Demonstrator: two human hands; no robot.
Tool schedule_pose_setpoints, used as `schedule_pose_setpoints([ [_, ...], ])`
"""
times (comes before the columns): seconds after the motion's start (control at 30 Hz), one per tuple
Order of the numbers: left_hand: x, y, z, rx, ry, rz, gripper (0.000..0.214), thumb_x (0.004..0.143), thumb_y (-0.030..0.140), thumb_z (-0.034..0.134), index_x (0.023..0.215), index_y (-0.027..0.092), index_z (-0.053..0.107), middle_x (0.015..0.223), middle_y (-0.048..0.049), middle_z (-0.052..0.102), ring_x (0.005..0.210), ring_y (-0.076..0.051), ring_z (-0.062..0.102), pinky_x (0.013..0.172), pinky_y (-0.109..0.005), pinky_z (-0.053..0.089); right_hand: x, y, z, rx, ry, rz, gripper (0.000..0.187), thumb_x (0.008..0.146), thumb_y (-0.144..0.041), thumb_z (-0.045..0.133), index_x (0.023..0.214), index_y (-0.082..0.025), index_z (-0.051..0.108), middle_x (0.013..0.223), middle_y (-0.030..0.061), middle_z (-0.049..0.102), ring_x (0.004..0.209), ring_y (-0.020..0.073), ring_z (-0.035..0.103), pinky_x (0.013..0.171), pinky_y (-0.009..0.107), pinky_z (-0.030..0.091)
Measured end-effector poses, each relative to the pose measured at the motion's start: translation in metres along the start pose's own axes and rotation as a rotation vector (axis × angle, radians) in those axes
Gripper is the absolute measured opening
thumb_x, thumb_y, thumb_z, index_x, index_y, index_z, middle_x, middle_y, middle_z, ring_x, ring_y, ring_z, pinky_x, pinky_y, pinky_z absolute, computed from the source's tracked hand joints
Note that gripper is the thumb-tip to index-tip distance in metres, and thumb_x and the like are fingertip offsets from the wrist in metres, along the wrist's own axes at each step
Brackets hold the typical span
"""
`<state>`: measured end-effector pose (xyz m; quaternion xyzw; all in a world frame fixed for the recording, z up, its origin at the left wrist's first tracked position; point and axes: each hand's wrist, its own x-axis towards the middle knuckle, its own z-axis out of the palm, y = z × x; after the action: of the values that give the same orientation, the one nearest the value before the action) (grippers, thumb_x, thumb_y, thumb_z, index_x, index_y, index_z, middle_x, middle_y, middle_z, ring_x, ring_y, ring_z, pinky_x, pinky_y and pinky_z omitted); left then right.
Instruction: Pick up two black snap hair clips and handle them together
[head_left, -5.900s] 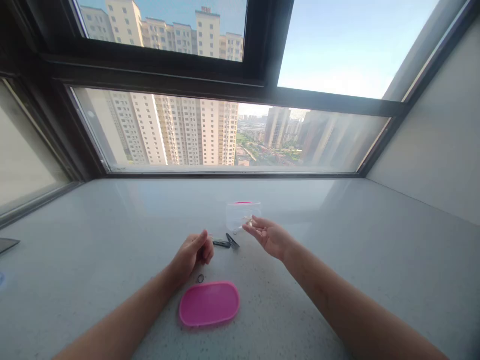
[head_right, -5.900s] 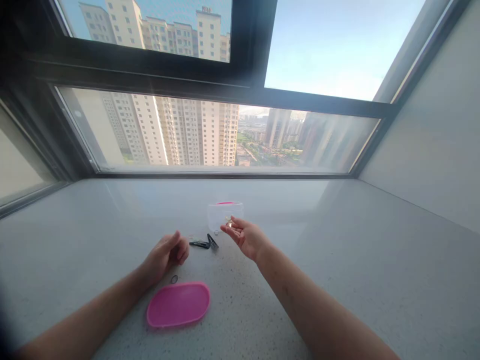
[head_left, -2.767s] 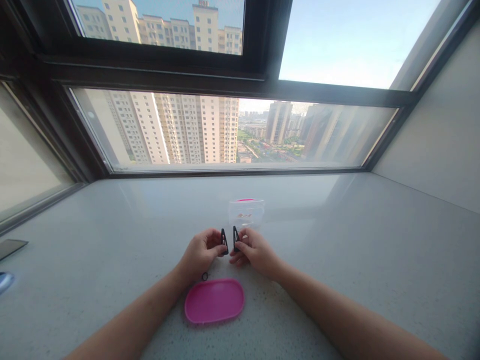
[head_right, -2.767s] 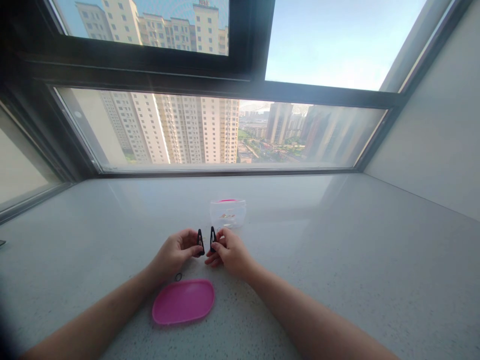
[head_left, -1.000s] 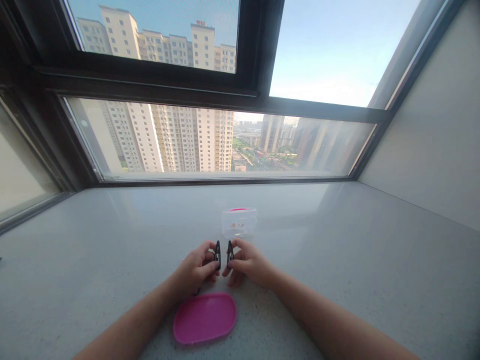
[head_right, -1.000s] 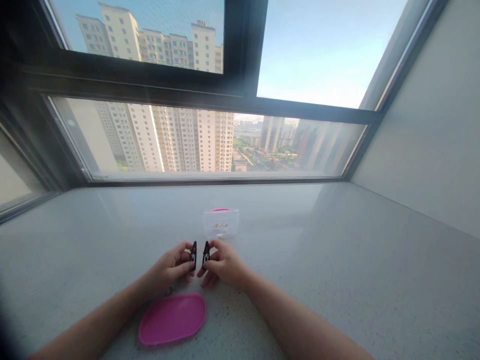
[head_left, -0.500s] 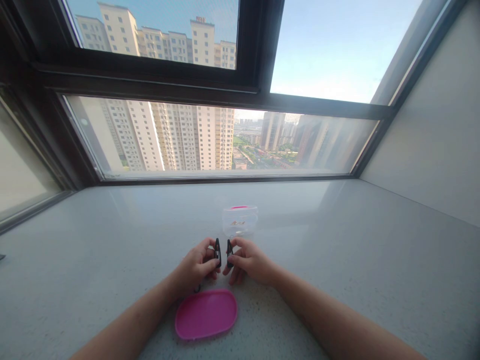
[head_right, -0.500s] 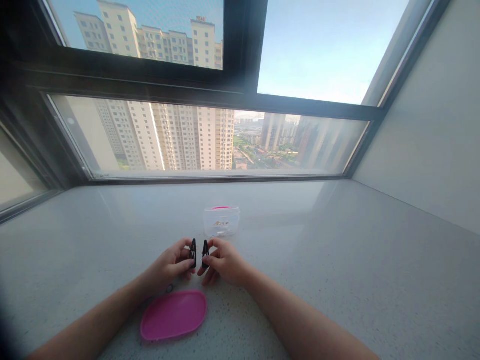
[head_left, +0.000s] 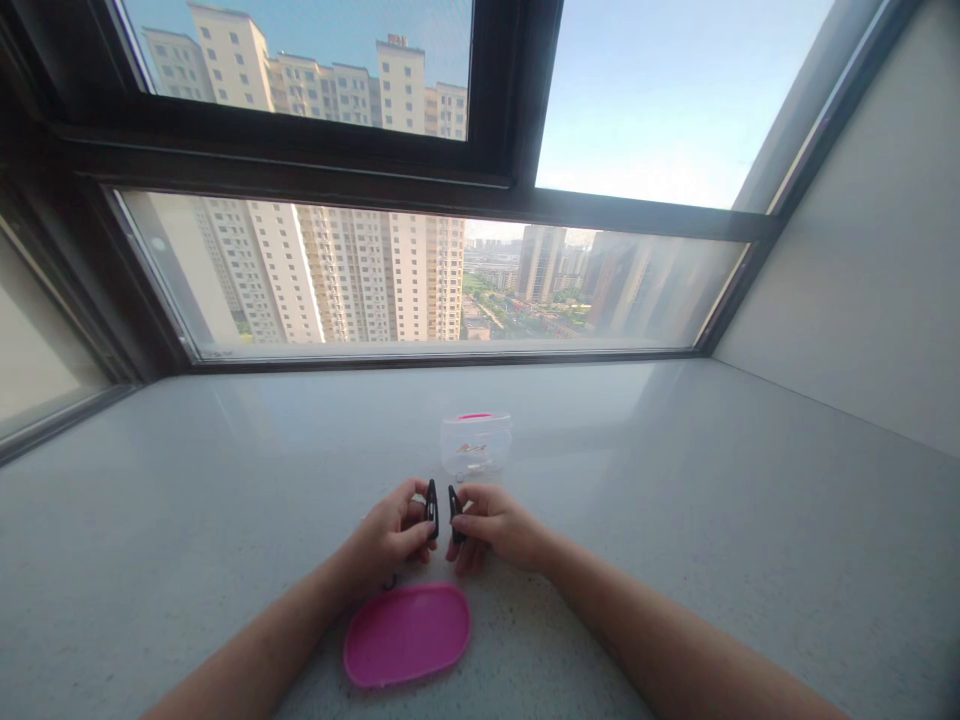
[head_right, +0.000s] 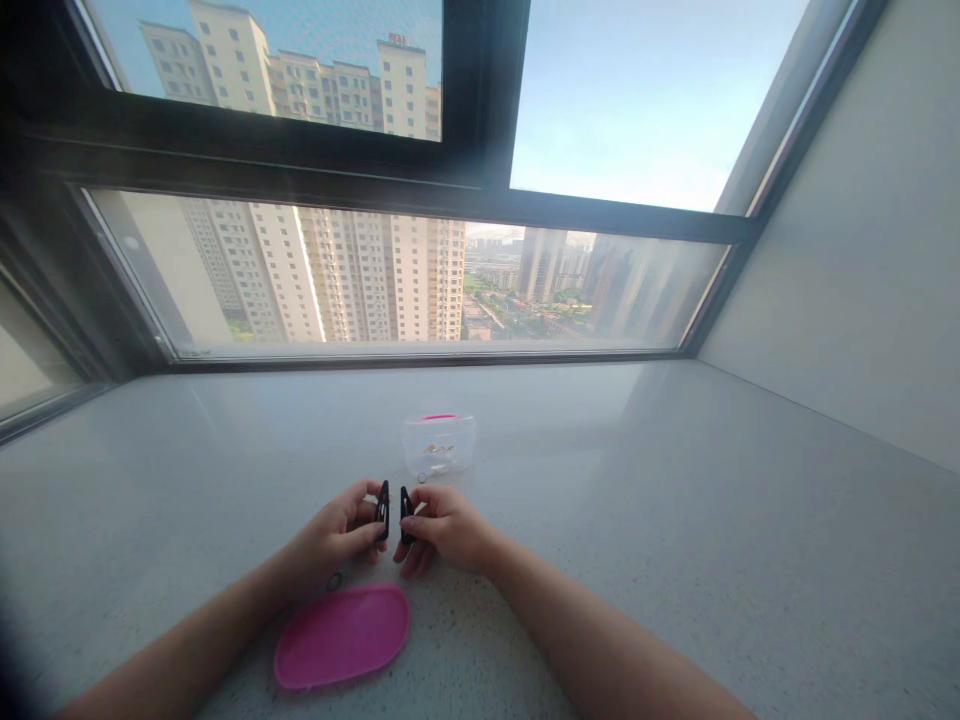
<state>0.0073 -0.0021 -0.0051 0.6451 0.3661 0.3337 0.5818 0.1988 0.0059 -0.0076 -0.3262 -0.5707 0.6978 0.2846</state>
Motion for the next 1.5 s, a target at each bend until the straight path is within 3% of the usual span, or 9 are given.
schedule_pose_setpoints([
  [0.27, 0.003, -0.008, -0.003, -0.052, 0.018, 0.009, 0.032, 0.078, 0.024, 0.056, 0.104, 0.018, 0.039, 0.071, 0.0002, 0.059, 0.061, -0.015, 0.058, 0.052, -0.025, 0.046, -0.002, 0.000, -0.001, -0.023, -0.033, -0.001, 0.042, 0.067, -0.048, 0.066, 0.087, -0.015, 0.050, 0.065, 0.0038, 0.065, 0.047, 0.0146, 0.060, 0.043, 0.022, 0.044],
  [0.5, 0.000, 0.000, -0.001, -0.017, 0.023, 0.001, 0.031, 0.077, 0.027, 0.057, 0.103, 0.017, 0.043, 0.072, -0.0012, 0.061, 0.064, -0.016, 0.059, 0.054, -0.024, 0.046, -0.003, 0.000, -0.003, -0.013, -0.050, 0.005, 0.037, 0.067, -0.042, 0.068, 0.087, -0.014, 0.053, 0.065, 0.0036, 0.065, 0.050, 0.0150, 0.062, 0.043, 0.021, 0.045],
  [0.83, -0.001, 0.003, 0.000, 0.002, 0.015, -0.026, 0.031, 0.078, 0.025, 0.056, 0.103, 0.017, 0.041, 0.071, -0.0001, 0.059, 0.065, -0.015, 0.059, 0.055, -0.024, 0.045, -0.001, 0.001, 0.000, -0.040, -0.013, -0.047, 0.040, 0.071, -0.045, 0.064, 0.093, -0.017, 0.047, 0.067, 0.0021, 0.065, 0.052, 0.0147, 0.063, 0.045, 0.021, 0.046],
  [1.5, -0.001, 0.002, 0.000, 0.052, 0.004, 0.002, 0.027, 0.080, 0.021, 0.052, 0.104, 0.018, 0.041, 0.075, -0.0014, 0.059, 0.066, -0.015, 0.057, 0.056, -0.025, 0.046, 0.000, -0.001, 0.002, -0.025, 0.024, -0.018, 0.042, 0.071, -0.052, 0.059, 0.092, -0.019, 0.043, 0.065, 0.0020, 0.065, 0.048, 0.0153, 0.063, 0.043, 0.022, 0.046],
])
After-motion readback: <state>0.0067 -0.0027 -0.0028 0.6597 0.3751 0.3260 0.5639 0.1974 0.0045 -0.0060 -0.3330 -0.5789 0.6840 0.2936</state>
